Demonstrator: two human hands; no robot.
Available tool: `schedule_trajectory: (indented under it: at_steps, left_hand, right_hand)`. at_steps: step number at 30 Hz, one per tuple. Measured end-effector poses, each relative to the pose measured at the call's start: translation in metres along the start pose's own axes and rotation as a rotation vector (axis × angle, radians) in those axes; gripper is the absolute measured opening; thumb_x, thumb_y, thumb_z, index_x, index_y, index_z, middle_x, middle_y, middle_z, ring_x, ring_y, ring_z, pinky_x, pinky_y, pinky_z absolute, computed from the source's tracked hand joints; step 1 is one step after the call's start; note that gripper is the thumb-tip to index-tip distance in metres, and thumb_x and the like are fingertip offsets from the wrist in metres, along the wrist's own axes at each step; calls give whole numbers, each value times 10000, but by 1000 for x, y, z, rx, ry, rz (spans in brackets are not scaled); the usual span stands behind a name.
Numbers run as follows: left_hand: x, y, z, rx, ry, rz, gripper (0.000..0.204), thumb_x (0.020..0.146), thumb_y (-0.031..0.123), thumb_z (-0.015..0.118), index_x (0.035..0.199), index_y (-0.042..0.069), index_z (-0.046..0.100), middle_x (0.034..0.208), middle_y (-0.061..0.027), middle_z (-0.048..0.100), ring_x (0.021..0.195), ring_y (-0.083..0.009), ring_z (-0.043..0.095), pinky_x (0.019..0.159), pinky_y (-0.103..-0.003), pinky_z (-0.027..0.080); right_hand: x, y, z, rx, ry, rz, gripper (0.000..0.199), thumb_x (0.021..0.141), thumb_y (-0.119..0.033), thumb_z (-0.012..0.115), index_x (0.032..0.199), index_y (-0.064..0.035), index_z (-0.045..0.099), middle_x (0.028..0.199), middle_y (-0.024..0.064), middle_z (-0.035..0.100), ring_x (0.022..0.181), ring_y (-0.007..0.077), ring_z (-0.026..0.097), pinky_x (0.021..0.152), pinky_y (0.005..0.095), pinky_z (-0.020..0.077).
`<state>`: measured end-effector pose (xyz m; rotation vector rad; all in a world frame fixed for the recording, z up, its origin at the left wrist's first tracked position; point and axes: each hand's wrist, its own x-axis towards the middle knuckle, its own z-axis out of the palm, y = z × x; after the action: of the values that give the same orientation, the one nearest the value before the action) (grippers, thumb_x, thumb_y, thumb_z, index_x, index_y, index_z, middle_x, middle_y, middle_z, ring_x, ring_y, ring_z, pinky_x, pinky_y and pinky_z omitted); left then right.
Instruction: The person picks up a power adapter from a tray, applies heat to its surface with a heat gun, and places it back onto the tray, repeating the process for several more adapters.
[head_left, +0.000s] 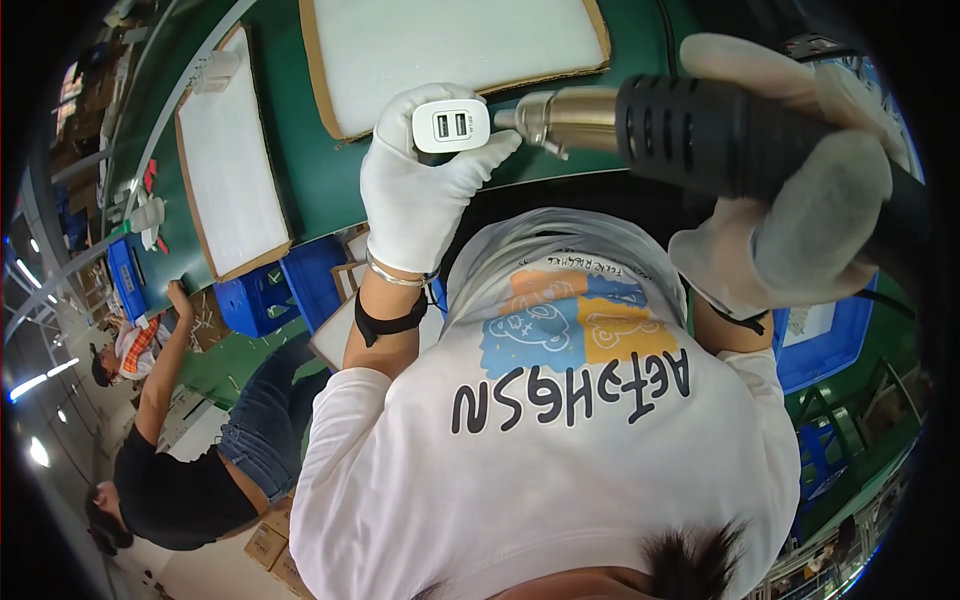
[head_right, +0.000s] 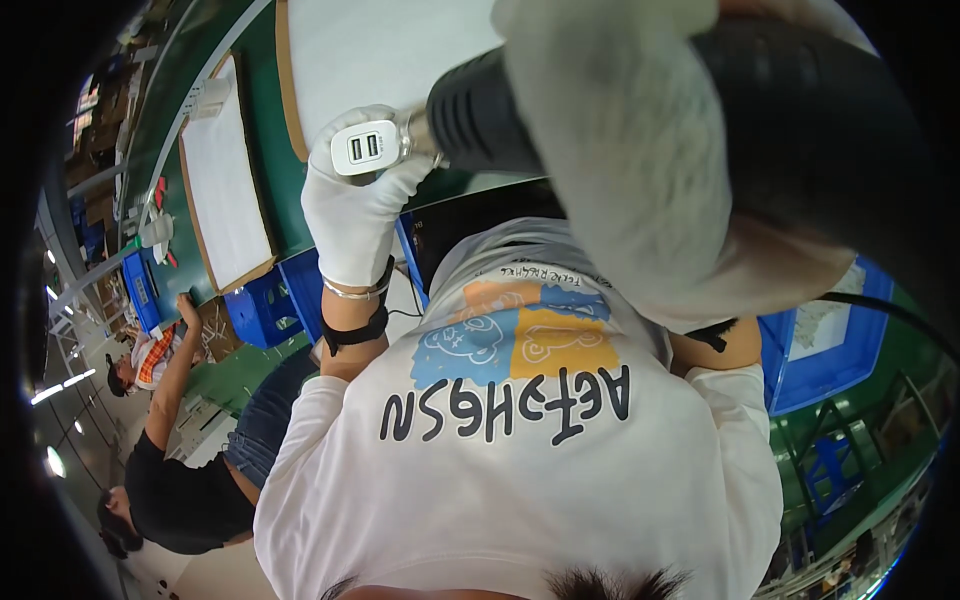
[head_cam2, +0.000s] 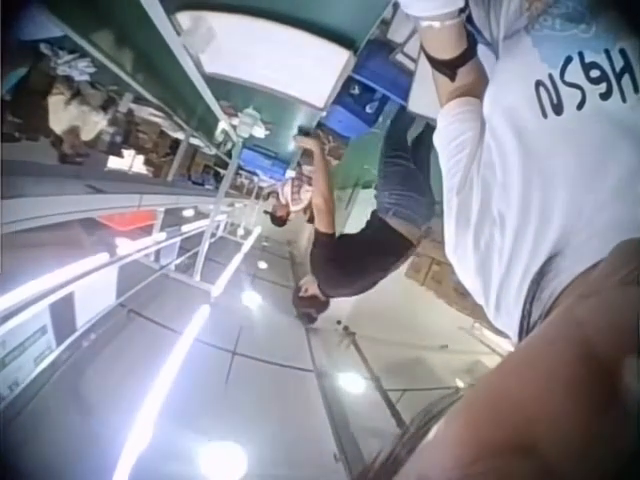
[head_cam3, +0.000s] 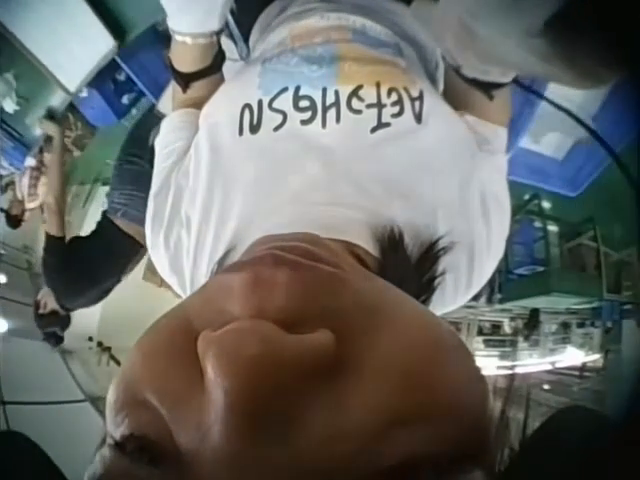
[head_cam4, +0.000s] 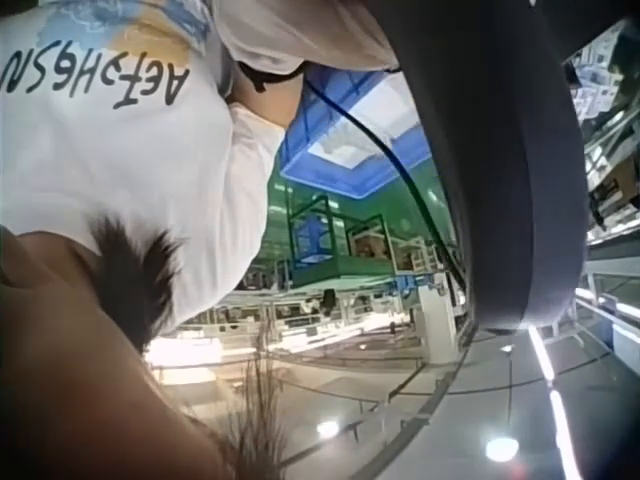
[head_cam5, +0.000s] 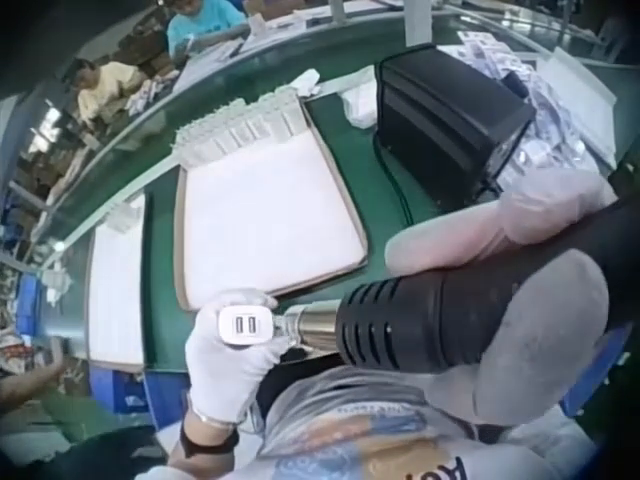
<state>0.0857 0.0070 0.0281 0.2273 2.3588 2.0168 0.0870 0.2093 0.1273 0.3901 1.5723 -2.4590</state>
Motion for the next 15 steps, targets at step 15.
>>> schedule_trajectory:
  at_steps: [15]
  left_hand:
    - [-7,9,11,-13,-3,-26,394,681,-83,732,1014,5,540,999,-91,629,863,-128,618,773,-240,531]
  right_hand:
    - [-14,-12,-24,70,-92,175,532,904,-409,461,1282,-45,371,952,193,594,753,230,605,761,326,509]
